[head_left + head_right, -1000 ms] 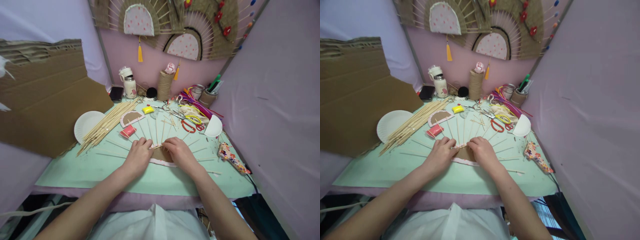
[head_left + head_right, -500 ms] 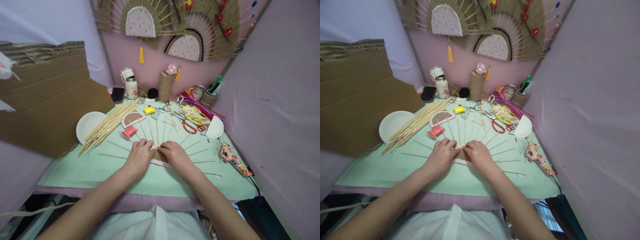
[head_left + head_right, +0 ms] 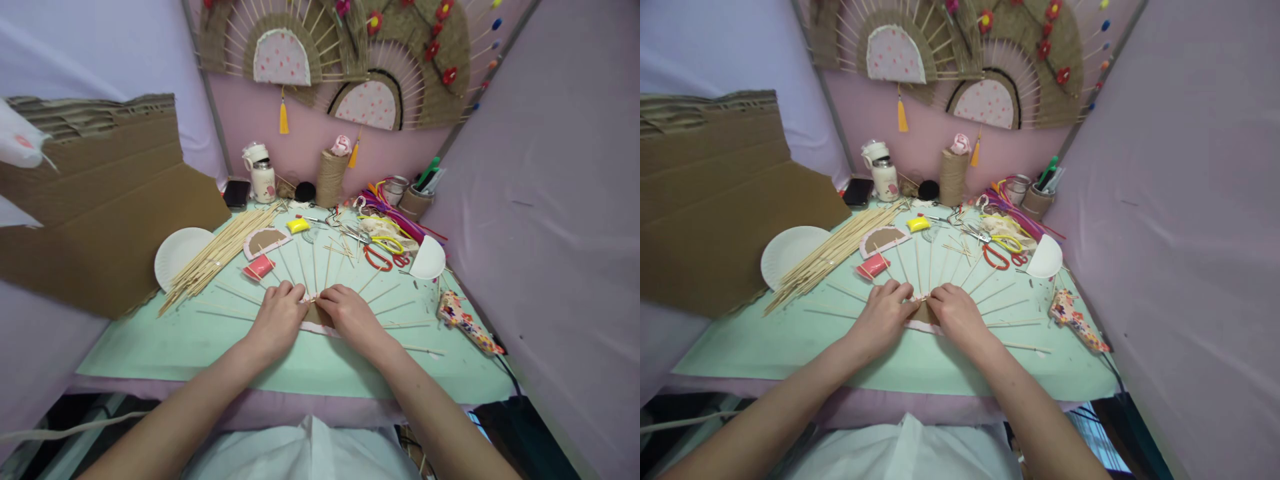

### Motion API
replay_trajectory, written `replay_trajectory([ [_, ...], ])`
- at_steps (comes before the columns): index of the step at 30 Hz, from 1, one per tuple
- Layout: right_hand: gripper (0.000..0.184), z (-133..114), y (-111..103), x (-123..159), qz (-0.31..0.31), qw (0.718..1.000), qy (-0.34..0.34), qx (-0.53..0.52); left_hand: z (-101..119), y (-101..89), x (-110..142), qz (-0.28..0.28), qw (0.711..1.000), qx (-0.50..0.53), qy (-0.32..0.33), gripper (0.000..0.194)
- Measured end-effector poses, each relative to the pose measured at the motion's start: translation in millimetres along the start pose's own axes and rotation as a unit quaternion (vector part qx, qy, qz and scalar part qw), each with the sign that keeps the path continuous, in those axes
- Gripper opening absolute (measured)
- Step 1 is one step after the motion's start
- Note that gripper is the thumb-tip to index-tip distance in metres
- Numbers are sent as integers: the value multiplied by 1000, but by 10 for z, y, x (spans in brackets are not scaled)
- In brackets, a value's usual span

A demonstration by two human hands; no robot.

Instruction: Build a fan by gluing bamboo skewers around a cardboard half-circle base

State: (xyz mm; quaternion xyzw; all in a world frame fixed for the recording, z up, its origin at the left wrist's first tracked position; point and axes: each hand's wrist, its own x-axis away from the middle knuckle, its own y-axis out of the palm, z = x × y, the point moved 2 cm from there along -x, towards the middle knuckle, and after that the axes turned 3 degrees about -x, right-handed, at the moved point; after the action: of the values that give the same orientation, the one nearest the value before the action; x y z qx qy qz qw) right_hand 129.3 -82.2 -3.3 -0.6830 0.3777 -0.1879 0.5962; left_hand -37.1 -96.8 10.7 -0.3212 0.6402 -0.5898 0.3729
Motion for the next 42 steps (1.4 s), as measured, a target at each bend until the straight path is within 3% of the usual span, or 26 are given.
replay_trajectory([
  [18,9,-34,-52,-20,-6,1000,-4,24,13,-44,3,-10,1000,6,-4,21],
  [27,9,-23,-25,-25,-12,1000,-1,27,12,46,23,43,998,36,-13,27],
  [36,11,-24,-25,-21,-4,1000,-1,6,45,44,-2,16,1000,19,6,27],
  [38,15,21,-71,-5,22,1000,-6,-18,41,40,-5,17,1000,14,6,27],
  [42,36,241,-266,84,163,985,29,-52,41,42,-3,16,1000,4,8,27],
])
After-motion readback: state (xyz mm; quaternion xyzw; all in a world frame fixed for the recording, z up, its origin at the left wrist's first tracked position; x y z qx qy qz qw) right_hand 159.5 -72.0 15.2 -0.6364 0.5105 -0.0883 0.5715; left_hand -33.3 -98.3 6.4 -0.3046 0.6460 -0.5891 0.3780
